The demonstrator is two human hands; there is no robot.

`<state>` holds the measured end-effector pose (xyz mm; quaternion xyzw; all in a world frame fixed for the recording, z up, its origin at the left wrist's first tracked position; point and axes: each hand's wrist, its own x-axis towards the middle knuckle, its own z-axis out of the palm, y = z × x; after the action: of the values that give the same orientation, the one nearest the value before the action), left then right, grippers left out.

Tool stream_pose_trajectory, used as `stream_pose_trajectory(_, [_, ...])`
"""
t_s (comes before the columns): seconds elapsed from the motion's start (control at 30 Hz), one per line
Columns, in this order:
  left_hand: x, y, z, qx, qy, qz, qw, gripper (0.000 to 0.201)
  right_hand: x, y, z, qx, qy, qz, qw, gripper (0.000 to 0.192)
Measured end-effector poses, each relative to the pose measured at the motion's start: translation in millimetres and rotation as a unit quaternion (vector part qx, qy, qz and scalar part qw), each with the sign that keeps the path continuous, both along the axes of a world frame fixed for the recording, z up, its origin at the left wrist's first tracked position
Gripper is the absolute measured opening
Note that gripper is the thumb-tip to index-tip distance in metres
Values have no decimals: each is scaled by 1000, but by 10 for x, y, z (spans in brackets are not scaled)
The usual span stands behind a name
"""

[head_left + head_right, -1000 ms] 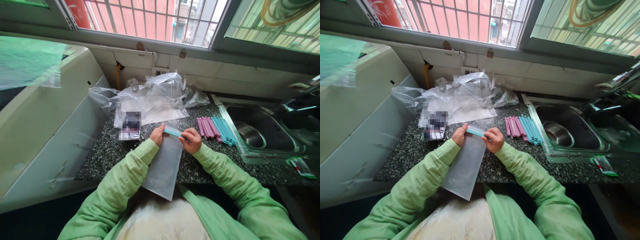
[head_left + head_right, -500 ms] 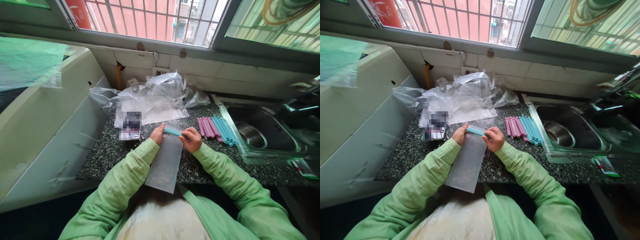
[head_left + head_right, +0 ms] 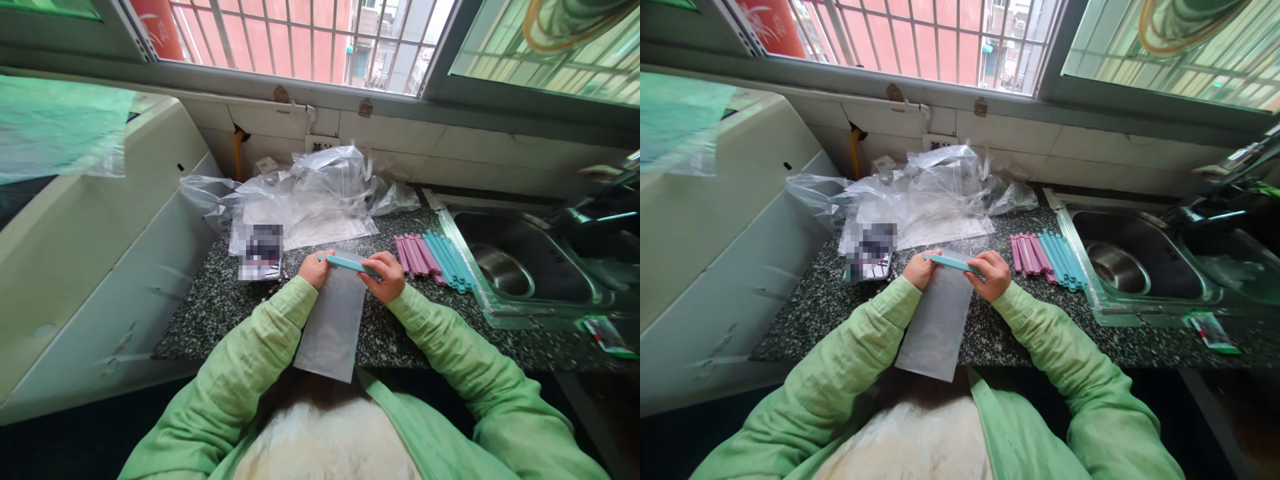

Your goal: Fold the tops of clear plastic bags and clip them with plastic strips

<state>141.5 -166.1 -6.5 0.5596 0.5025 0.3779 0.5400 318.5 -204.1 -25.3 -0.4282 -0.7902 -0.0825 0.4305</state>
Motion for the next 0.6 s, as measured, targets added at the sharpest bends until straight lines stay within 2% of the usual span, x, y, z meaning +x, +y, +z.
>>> stream_pose_trajectory(0.17, [-13, 10, 51, -7, 8, 34, 999, 43, 62, 10, 49, -1, -38, -24, 999, 11])
stream_pose_trajectory(0.37, [-44, 37, -4, 7, 2, 41, 999, 43, 153, -5, 71, 33, -117, -60, 991, 12])
stream_pose_trajectory(0.6, [-42, 76, -84, 12, -15, 40, 999, 36, 157, -13, 42, -9, -80, -30, 996, 13])
